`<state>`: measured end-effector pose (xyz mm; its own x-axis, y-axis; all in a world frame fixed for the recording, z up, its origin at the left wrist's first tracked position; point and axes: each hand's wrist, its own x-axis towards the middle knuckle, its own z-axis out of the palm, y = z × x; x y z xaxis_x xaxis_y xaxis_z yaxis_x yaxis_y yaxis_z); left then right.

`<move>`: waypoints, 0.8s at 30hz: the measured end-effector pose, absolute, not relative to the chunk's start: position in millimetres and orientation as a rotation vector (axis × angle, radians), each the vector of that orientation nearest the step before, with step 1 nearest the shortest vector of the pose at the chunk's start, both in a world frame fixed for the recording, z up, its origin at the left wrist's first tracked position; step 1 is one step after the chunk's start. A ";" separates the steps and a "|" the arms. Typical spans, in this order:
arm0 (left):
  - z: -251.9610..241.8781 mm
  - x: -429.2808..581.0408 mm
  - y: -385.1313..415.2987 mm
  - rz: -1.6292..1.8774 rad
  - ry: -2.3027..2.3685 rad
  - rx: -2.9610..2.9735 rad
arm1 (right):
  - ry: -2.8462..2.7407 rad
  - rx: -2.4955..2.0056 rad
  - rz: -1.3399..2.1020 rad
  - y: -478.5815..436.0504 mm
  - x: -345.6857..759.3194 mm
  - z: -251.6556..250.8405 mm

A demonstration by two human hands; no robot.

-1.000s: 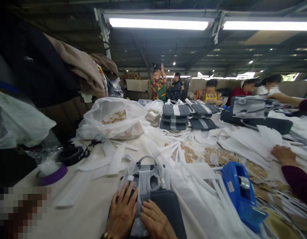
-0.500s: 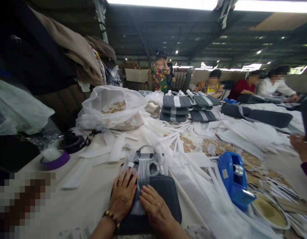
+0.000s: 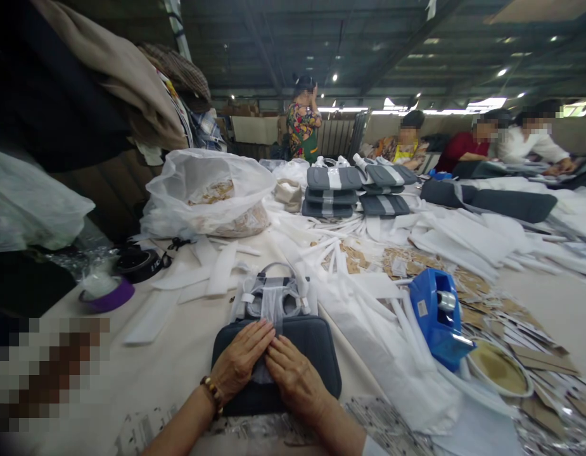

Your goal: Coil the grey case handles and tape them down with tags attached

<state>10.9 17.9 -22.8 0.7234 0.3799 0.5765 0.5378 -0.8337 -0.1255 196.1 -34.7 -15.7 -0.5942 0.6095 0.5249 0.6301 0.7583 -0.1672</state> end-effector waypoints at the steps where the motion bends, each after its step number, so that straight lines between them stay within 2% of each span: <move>1: -21.9 10.8 18.3 -0.757 -0.712 -2.653 | -2.384 -0.928 -0.026 -35.0 195.6 -15.8; 12: -9.7 7.7 11.6 -0.454 -0.758 -2.800 | -2.444 -0.947 0.253 -82.0 211.4 -17.1; 18: -5.2 5.6 12.4 -0.312 -0.816 -2.952 | -2.584 -0.802 -0.035 -138.0 214.3 -31.8; 24: -1.7 6.4 10.0 -0.259 -0.894 -3.008 | -2.314 -0.926 -0.115 -123.0 208.0 -25.2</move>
